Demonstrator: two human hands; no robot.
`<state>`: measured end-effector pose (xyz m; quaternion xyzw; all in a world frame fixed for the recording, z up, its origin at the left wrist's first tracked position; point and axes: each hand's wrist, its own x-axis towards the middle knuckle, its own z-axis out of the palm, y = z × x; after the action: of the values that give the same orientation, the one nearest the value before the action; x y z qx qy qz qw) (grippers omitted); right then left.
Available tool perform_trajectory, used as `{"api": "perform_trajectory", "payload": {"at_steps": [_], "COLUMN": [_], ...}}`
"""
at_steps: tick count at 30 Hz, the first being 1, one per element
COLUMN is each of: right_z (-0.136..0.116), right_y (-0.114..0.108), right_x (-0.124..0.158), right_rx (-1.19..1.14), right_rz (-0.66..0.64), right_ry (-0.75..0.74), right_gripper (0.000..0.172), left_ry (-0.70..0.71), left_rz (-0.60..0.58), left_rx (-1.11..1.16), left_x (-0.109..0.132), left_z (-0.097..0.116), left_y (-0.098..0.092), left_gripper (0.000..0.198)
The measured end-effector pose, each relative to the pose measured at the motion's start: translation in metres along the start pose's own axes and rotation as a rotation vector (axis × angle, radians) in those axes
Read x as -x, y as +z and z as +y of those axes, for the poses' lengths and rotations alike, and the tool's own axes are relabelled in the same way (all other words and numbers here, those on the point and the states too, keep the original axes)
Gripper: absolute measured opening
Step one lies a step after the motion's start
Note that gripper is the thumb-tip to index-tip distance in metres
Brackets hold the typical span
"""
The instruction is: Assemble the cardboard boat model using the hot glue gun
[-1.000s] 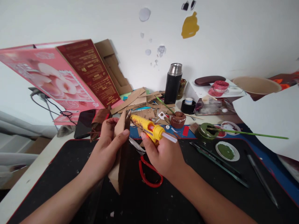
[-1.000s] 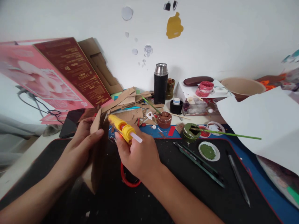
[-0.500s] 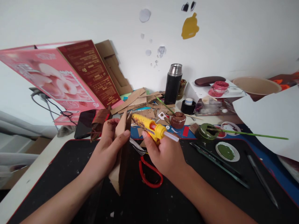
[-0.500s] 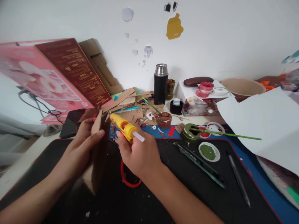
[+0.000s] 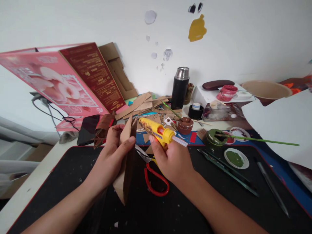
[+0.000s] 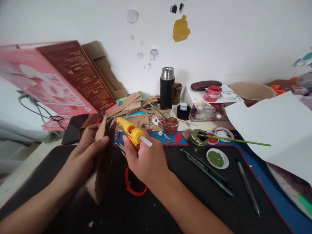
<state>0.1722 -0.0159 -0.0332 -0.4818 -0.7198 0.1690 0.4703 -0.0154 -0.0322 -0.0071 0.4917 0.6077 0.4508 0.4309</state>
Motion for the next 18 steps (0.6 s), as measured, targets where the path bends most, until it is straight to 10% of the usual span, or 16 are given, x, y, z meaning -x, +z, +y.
{"api": "perform_trajectory", "payload": {"at_steps": [18], "right_z": [0.0014], "right_y": [0.0002], "right_x": [-0.0011], "right_rx": [-0.009], "right_rz": [0.019], "right_ry": [0.005], "right_gripper": [0.037], "left_ry": [0.036], "left_rz": [-0.015], "left_rx": [-0.033], "left_x": [-0.0015], "left_z": [-0.0026], "left_y": [-0.0005], "left_gripper": [0.047]}}
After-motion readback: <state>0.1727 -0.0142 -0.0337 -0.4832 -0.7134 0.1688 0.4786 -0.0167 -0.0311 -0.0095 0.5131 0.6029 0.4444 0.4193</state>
